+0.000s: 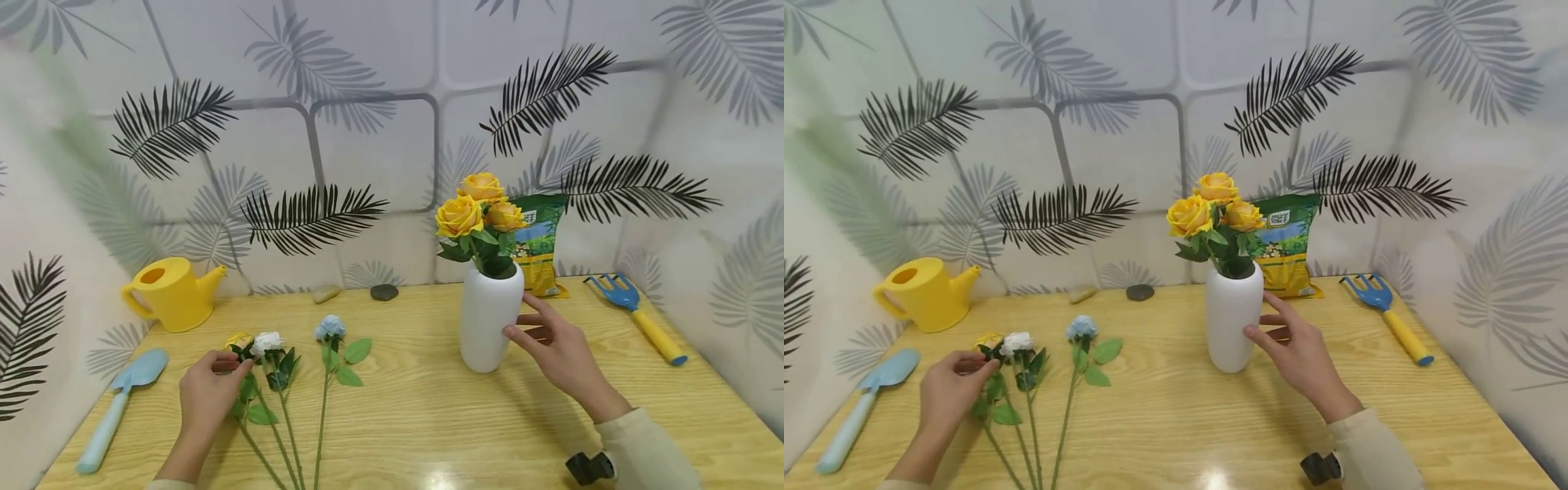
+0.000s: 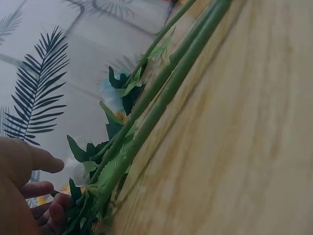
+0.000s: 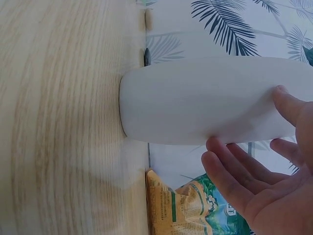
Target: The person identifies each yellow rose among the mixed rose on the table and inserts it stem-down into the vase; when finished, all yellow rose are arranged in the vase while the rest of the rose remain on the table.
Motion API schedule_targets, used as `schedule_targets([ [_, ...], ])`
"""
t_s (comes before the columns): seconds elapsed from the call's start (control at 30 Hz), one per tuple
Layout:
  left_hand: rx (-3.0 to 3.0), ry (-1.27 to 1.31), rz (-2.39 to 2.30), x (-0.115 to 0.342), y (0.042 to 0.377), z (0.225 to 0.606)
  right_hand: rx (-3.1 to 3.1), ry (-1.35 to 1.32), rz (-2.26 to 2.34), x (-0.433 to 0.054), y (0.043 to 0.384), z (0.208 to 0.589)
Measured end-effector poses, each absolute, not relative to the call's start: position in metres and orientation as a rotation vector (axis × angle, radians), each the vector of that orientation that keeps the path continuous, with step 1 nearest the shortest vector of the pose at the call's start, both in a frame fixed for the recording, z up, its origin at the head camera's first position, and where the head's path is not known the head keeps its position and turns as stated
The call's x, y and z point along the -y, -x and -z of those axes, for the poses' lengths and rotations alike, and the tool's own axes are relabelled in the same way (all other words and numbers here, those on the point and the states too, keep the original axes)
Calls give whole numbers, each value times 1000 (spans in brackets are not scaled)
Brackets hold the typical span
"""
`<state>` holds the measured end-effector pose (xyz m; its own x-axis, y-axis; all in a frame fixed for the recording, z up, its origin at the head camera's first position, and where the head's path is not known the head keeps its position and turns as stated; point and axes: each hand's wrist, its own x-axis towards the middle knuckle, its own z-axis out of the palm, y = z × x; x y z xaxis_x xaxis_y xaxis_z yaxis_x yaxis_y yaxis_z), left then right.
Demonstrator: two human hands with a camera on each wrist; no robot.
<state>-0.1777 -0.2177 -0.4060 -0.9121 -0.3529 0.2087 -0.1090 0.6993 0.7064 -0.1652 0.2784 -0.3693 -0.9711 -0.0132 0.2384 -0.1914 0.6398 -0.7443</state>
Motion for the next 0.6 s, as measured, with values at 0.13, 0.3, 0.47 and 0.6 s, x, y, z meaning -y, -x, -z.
schedule_targets([
  [0.13, 2645, -305, 992, 218, 180, 408, 2648, -170, -1235, -278, 165, 369],
  [0.3, 2705, -237, 940, 218, 182, 412, 2642, -170, -1247, -277, 165, 368],
  [0.47, 2718, -227, 914, 214, 182, 413, 2645, -165, -1258, -277, 165, 368],
  [0.6, 2737, -232, 935, 211, 180, 411, 2646, -161, -1257, -278, 164, 368],
])
